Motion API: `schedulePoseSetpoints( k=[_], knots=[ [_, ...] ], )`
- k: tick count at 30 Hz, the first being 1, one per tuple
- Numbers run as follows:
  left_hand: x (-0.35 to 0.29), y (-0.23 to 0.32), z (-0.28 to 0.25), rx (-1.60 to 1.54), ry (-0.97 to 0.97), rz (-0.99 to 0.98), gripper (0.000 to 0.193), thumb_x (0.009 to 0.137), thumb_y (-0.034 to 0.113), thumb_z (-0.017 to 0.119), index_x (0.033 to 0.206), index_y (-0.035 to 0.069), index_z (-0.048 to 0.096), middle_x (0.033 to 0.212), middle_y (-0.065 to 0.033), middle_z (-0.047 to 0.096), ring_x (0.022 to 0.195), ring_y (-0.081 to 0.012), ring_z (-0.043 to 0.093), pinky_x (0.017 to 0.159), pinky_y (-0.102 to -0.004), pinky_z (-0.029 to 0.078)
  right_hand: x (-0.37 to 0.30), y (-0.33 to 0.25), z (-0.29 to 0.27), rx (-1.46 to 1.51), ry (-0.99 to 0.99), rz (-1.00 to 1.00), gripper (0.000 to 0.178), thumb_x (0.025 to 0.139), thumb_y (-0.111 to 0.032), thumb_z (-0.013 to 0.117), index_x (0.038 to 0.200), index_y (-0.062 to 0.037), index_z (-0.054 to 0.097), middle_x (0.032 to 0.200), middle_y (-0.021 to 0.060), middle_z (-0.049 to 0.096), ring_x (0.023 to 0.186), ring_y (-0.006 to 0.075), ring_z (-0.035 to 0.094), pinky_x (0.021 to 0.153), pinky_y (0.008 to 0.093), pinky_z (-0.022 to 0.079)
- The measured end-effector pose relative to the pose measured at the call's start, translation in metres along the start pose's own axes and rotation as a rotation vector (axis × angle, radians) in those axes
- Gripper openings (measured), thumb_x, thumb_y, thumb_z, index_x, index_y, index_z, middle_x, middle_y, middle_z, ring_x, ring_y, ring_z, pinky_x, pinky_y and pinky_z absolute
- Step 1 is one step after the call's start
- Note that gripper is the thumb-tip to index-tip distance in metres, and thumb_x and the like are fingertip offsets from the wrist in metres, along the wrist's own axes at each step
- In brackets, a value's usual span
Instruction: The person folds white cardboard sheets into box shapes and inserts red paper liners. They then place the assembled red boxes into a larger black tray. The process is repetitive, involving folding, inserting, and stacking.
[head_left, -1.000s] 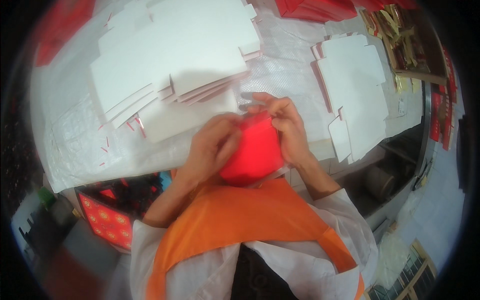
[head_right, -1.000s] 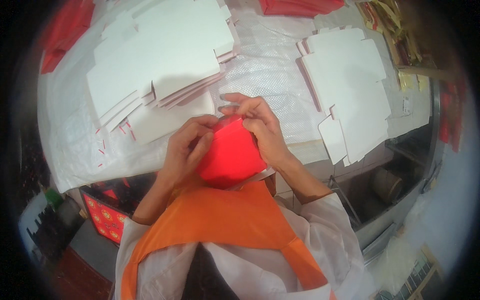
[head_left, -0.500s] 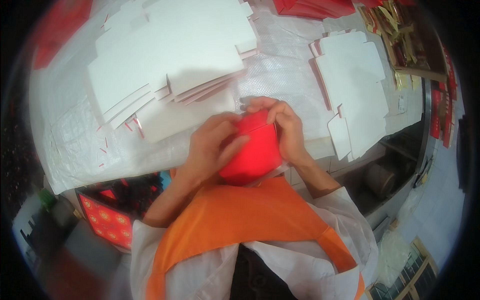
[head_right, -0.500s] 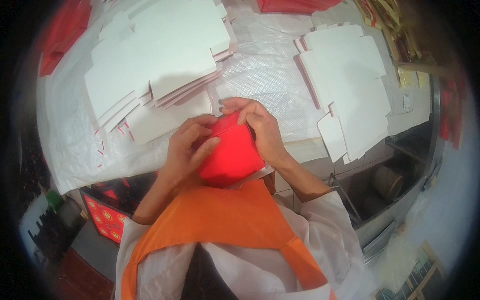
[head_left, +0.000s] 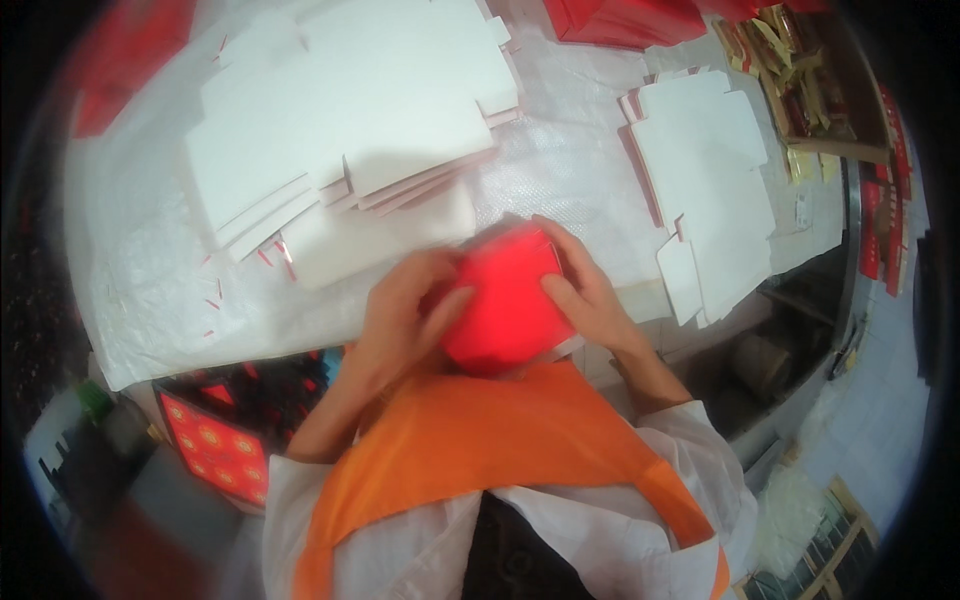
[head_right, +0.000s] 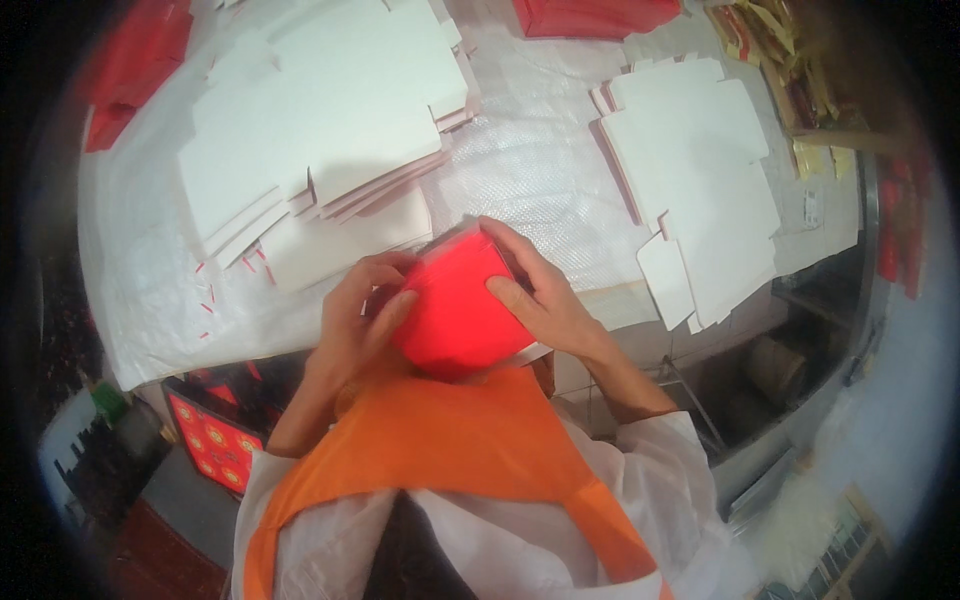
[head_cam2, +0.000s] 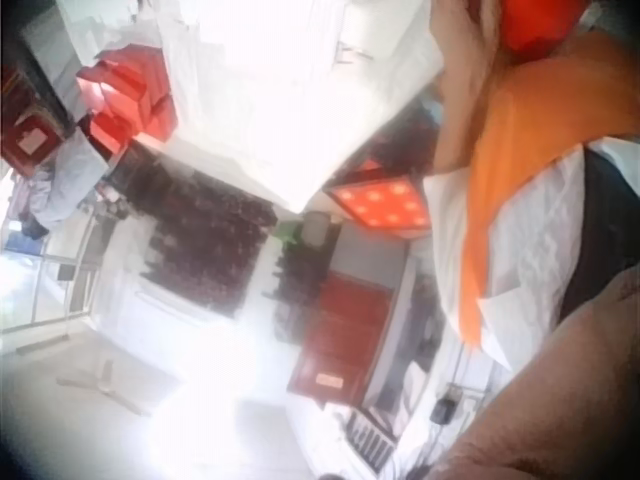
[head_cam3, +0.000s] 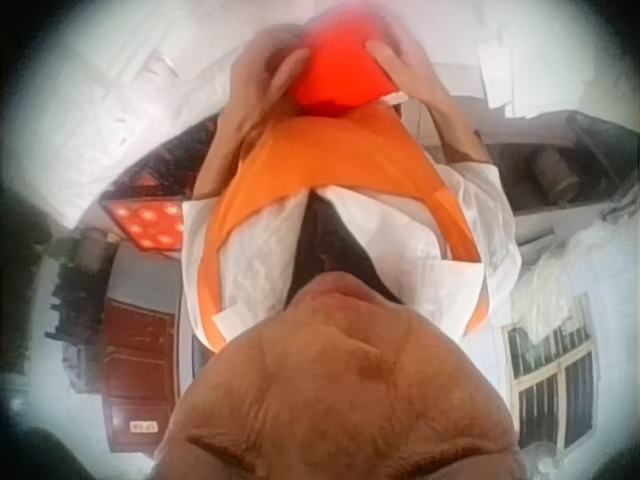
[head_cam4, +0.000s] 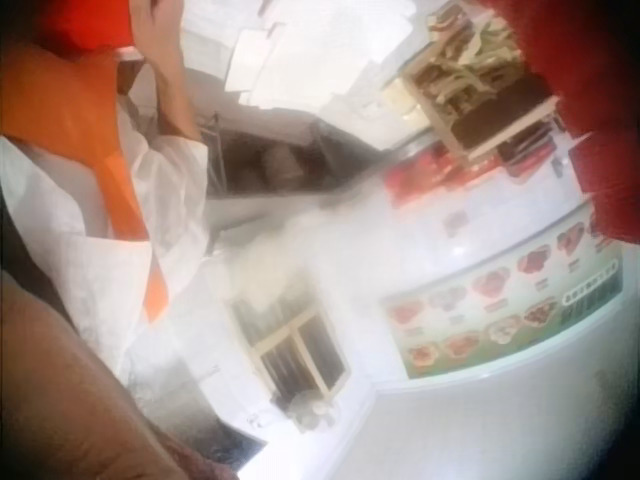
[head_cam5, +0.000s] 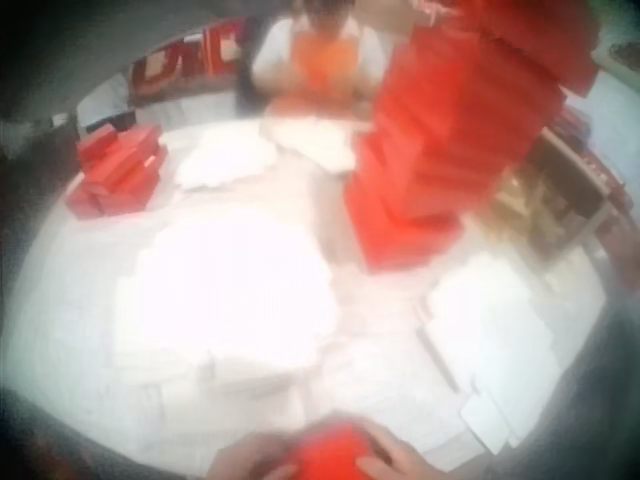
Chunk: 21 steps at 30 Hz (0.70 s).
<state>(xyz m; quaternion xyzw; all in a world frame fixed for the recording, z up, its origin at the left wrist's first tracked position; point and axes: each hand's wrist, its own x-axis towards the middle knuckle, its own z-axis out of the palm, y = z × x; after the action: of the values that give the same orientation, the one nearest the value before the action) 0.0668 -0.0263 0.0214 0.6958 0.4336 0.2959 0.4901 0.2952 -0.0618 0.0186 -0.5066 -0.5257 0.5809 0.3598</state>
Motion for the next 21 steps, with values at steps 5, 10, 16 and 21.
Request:
schedulePoseSetpoints(
  k=[5, 10, 16, 21],
  knots=[
    [0.030, 0.040, -0.045, -0.012, -0.221, -0.008, 0.019, 0.077, 0.003, 0.064, 0.095, 0.002, 0.057, 0.092, -0.0086, 0.056, 0.075, -0.0140, 0.054, 0.065, -0.0253, 0.045, 0.032, -0.024, -0.001, -0.095, -0.295, -0.089, 0.050, 0.087, -0.019, 0.051, 0.131, -0.0005, 0.036, 0.125, 0.0165, 0.046, 0.116, 0.0249, 0.045, 0.097, 0.0319, 0.034],
    [0.044, 0.039, -0.065, 0.058, -0.411, 0.074, 0.019, 0.080, 0.005, 0.061, 0.098, 0.003, 0.057, 0.079, -0.0024, 0.054, 0.068, -0.0088, 0.049, 0.058, -0.0223, 0.041, 0.049, -0.026, 0.007, -0.119, -0.486, -0.138, 0.050, 0.086, -0.020, 0.052, 0.130, -0.0012, 0.037, 0.125, 0.0161, 0.046, 0.115, 0.0261, 0.046, 0.096, 0.0322, 0.035],
    [0.052, 0.025, -0.075, -0.112, -0.572, -0.034, 0.013, 0.081, 0.003, 0.057, 0.094, 0.003, 0.058, 0.079, -0.0001, 0.054, 0.068, -0.0069, 0.049, 0.058, -0.0212, 0.041, 0.054, -0.025, 0.013, -0.024, -0.532, -0.054, 0.049, 0.087, -0.021, 0.051, 0.130, -0.0019, 0.037, 0.125, 0.0147, 0.047, 0.114, 0.0240, 0.046, 0.096, 0.0327, 0.036],
    [0.054, 0.023, -0.072, -0.078, -0.509, -0.021, 0.007, 0.081, 0.004, 0.059, 0.087, 0.002, 0.060, 0.083, -0.0004, 0.055, 0.069, -0.0068, 0.050, 0.059, -0.0206, 0.041, 0.055, -0.013, 0.016, 0.016, -0.505, -0.009, 0.049, 0.087, -0.021, 0.051, 0.131, -0.0026, 0.036, 0.126, 0.0150, 0.046, 0.115, 0.0239, 0.045, 0.096, 0.0329, 0.036]
  ],
)
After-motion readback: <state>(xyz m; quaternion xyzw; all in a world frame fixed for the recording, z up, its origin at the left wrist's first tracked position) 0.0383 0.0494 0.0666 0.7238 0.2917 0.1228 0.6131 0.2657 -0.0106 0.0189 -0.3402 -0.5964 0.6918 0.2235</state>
